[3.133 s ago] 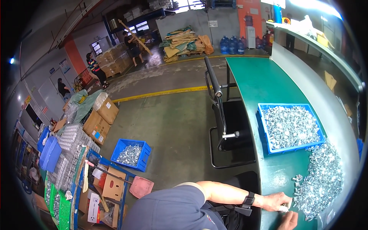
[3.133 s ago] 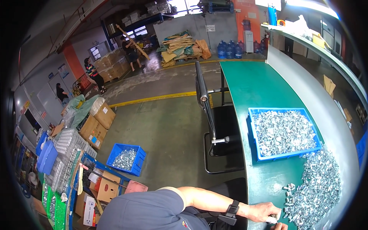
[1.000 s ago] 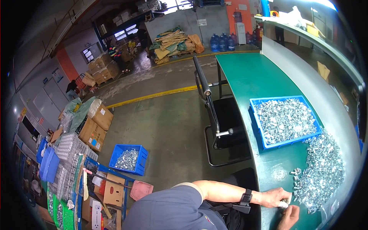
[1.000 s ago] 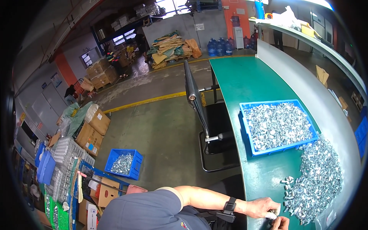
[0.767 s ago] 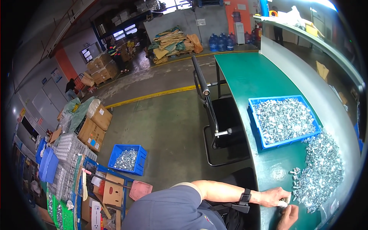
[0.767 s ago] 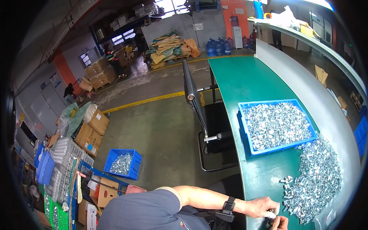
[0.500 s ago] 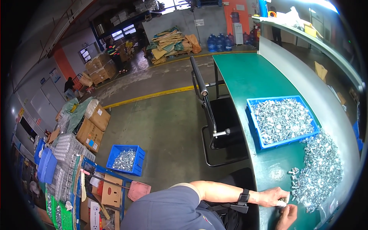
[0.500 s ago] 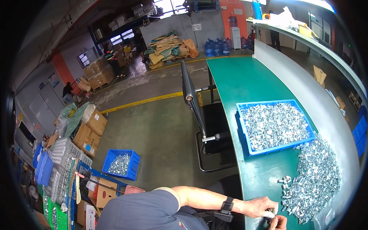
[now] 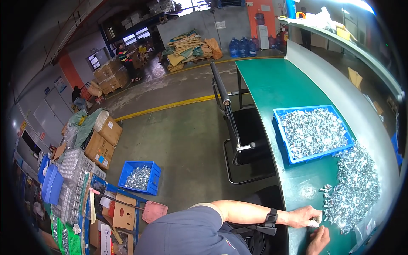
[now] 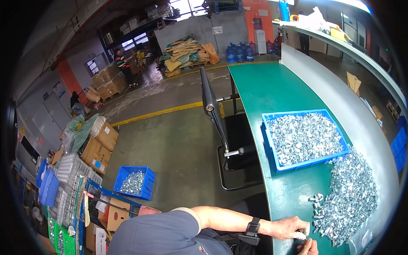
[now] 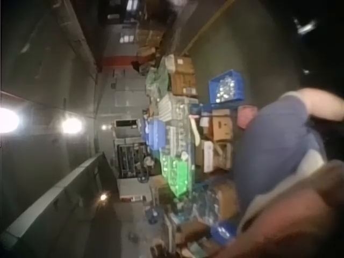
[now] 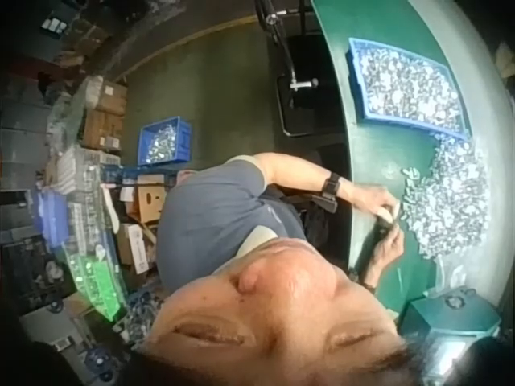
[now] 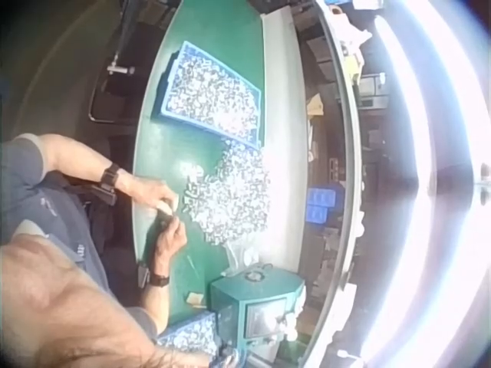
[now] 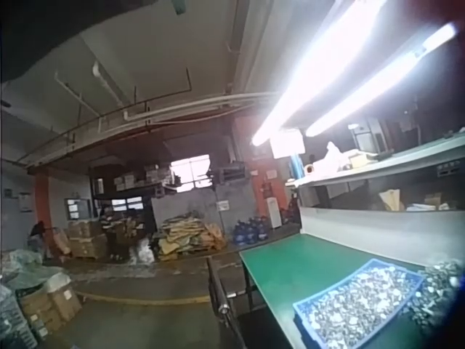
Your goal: The person picks up a metal part and a metal rod by hand, slides the part onto the rod, and then places the assembled unit into a blue tray.
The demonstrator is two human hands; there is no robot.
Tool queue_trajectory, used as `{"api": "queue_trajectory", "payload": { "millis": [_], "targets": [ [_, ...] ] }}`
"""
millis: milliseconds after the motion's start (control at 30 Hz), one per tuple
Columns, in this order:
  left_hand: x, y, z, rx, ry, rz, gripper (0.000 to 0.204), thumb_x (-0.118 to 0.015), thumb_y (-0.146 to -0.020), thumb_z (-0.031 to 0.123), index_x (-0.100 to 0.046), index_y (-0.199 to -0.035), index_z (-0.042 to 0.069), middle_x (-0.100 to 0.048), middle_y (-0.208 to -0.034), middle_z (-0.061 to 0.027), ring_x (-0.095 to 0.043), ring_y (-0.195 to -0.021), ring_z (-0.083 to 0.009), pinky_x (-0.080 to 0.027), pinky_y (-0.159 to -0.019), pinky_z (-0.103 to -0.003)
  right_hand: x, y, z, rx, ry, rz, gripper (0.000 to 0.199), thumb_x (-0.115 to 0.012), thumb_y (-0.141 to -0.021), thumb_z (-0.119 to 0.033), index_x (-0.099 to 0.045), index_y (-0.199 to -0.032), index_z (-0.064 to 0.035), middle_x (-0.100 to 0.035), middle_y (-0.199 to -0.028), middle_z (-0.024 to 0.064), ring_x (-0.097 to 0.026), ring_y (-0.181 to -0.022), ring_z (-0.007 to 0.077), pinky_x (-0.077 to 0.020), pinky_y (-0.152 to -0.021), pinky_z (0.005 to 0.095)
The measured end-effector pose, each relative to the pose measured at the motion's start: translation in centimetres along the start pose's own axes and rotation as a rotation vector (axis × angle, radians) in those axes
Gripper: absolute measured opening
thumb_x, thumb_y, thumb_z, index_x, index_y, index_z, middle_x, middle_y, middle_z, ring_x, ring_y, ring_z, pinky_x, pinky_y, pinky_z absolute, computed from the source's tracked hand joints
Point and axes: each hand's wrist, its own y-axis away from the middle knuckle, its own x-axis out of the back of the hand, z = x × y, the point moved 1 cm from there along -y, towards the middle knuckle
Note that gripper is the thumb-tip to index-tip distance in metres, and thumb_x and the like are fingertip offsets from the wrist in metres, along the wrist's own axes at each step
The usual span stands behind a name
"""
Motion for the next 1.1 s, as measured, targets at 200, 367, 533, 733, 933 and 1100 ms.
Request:
{"api": "queue_trajectory", "payload": {
  "millis": [200,367,533,733,933,1100],
  "targets": [
    [0.2,0.1,-0.1,-0.01,0.029,-0.019,0.014,-0.067,-0.087,0.011,-0.058,-0.088,0.0,-0.063,-0.072,-0.011,-0.06,-0.065,-0.0205,-0.046,-0.063,-0.035,-0.3,0.3,-0.3,0.036,-0.116,0.007,0.027,-0.057,-0.101,-0.023,-0.065,-0.099,0.0023,-0.067,-0.087,0.011,-0.059,-0.08,0.0169,-0.05,-0.076,0.0321],
    [0.3,-0.1,-0.2,-0.022,-0.031,-0.034,0.015,-0.068,-0.087,0.011,-0.058,-0.088,0.0,-0.064,-0.072,-0.011,-0.059,-0.065,-0.0206,-0.046,-0.063,-0.035,0.1,-0.2,0.2,0.137,0.069,0.012,0.03,-0.054,-0.102,-0.023,-0.067,-0.093,0.0032,-0.065,-0.073,0.0133,-0.058,-0.066,0.0204,-0.049,-0.064,0.0357],
    [0.0,-0.2,-0.6,-0.034,0.003,0.01,0.016,-0.068,-0.084,0.011,-0.057,-0.083,0.0,-0.06,-0.068,-0.0103,-0.056,-0.063,-0.0191,-0.043,-0.06,-0.036,0.0,-0.2,-0.6,0.074,0.047,0.0,0.031,-0.054,-0.102,-0.023,-0.067,-0.094,0.0037,-0.065,-0.073,0.013,-0.059,-0.066,0.0204,-0.0489,-0.063,0.0352],
    [0.1,0.0,0.0,-0.021,0.064,0.034,0.015,-0.068,-0.085,0.01,-0.058,-0.084,0.0,-0.06,-0.068,-0.0082,-0.055,-0.063,-0.016,-0.044,-0.061,-0.034,-0.5,0.2,-0.2,0.129,-0.022,0.079,0.029,-0.054,-0.102,-0.023,-0.066,-0.1,0.0035,-0.067,-0.084,0.0148,-0.062,-0.075,0.0202,-0.0505,-0.07,0.0346],
    [-0.3,0.4,0.1,-0.039,-0.026,-0.021,0.015,-0.068,-0.088,0.011,-0.058,-0.087,0.0,-0.061,-0.073,-0.0108,-0.059,-0.067,-0.0227,-0.046,-0.065,-0.035,0.0,0.3,0.8,-0.02,0.039,-0.034,0.021,-0.057,-0.101,-0.019,-0.069,-0.104,-0.0021,-0.07,-0.087,0.0137,-0.063,-0.077,0.0239,-0.0527,-0.075,0.0339],
    [-0.2,0.0,-0.7,-0.25,-0.24,-0.004,0.02,-0.071,-0.088,0.021,-0.064,-0.092,0.003,-0.064,-0.084,-0.013,-0.062,-0.081,-0.0331,-0.05,-0.072,-0.04,-0.9,-0.3,3.2,0.02,-0.254,0.075,0.039,-0.053,-0.104,-0.024,-0.052,-0.071,-0.003,-0.047,-0.059,-0.0003,-0.042,-0.048,0.0062,-0.0311,-0.044,0.0235]
  ]
}}
